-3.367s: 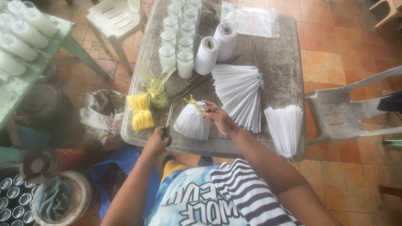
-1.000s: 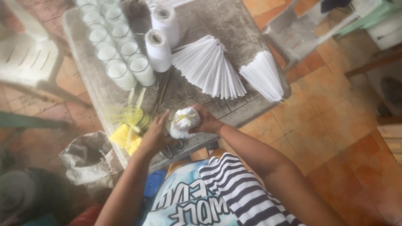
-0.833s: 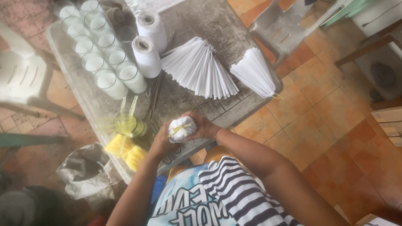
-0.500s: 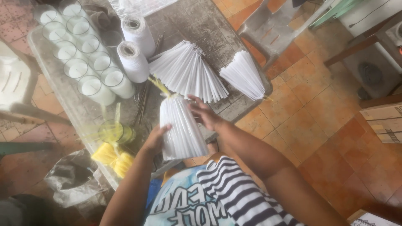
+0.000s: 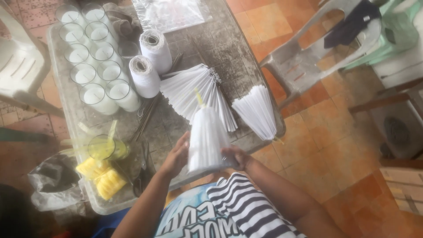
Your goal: Tying yellow ribbons around white pleated paper sleeves and trimming the excess ribbon with scissors.
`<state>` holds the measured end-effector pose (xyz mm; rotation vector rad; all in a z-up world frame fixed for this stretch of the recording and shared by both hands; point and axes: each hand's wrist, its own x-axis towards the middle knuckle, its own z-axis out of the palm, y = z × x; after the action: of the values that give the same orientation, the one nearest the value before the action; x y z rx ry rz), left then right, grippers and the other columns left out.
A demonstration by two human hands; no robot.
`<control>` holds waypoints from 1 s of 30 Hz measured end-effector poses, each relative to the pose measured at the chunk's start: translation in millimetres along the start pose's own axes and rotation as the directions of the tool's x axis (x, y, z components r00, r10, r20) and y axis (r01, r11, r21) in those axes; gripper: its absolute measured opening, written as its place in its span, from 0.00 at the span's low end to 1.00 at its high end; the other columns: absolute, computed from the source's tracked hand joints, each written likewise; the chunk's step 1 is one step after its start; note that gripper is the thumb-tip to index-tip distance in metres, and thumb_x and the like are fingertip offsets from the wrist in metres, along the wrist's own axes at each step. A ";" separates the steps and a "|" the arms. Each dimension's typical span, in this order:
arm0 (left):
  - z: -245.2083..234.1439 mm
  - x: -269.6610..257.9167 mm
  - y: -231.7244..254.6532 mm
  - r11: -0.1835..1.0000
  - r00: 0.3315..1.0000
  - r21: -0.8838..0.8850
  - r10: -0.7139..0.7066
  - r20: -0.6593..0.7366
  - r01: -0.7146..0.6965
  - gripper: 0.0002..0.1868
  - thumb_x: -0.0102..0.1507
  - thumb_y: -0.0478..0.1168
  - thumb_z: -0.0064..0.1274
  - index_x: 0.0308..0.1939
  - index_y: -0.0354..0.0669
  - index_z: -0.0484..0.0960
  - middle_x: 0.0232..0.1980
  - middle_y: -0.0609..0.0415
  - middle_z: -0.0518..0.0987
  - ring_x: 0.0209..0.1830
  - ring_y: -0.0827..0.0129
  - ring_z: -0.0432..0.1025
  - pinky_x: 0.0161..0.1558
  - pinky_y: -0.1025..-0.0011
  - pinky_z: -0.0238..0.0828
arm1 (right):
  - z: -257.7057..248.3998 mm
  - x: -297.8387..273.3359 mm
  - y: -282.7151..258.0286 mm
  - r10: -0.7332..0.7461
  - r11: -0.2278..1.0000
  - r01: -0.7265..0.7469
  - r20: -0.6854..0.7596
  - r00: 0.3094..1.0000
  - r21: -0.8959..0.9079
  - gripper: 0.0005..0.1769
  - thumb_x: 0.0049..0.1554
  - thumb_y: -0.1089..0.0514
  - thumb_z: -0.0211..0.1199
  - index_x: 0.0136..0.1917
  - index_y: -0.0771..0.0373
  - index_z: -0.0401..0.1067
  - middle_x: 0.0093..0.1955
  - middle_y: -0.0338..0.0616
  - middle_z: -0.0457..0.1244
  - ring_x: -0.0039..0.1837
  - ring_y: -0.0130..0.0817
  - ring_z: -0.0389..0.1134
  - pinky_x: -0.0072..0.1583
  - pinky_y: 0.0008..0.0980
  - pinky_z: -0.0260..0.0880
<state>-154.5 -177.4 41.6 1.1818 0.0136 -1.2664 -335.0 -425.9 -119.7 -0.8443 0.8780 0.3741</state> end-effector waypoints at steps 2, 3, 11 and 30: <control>-2.5 -4.1 -1.5 0.995 0.998 -0.080 0.060 0.015 -0.059 0.41 0.68 0.50 0.45 0.81 0.48 0.45 0.74 0.23 0.59 0.74 0.28 0.56 0.71 0.34 0.52 | -58.1 38.1 -13.5 0.052 0.989 -0.041 -0.078 0.996 0.143 0.20 0.52 0.47 0.74 0.55 0.55 0.79 0.50 0.36 0.71 0.56 0.35 0.72 0.62 0.41 0.71; -5.6 -7.9 0.1 0.998 0.997 0.003 0.059 -0.056 -0.059 0.40 0.67 0.50 0.48 0.80 0.47 0.51 0.72 0.25 0.63 0.72 0.31 0.60 0.70 0.37 0.56 | -73.1 39.1 -42.5 0.019 0.988 0.004 -0.155 0.988 0.151 0.23 0.49 0.47 0.76 0.55 0.57 0.79 0.52 0.43 0.72 0.57 0.40 0.72 0.62 0.45 0.71; -50.5 -37.4 -85.3 0.991 0.852 0.059 -0.073 -0.518 0.120 0.33 0.61 0.48 0.52 0.71 0.50 0.73 0.64 0.43 0.81 0.58 0.54 0.78 0.60 0.59 0.73 | -77.5 11.6 -312.2 -0.516 0.794 0.376 -0.202 0.833 -0.477 0.54 0.40 0.63 0.74 0.77 0.50 0.57 0.69 0.44 0.64 0.67 0.39 0.67 0.64 0.41 0.72; -92.8 -93.0 -323.2 0.892 0.442 -0.345 -0.445 -0.779 0.291 0.22 0.65 0.48 0.54 0.61 0.45 0.84 0.48 0.44 0.86 0.43 0.58 0.79 0.43 0.64 0.76 | -73.7 172.2 -346.2 -0.851 -0.064 0.158 0.137 0.507 -0.985 0.31 0.54 0.65 0.59 0.71 0.62 0.62 0.68 0.64 0.56 0.69 0.62 0.55 0.67 0.55 0.54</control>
<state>-372.0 4.1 -162.1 1.6072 1.1656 -0.8868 -60.5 -707.9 -113.1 -2.6307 0.6063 -0.2273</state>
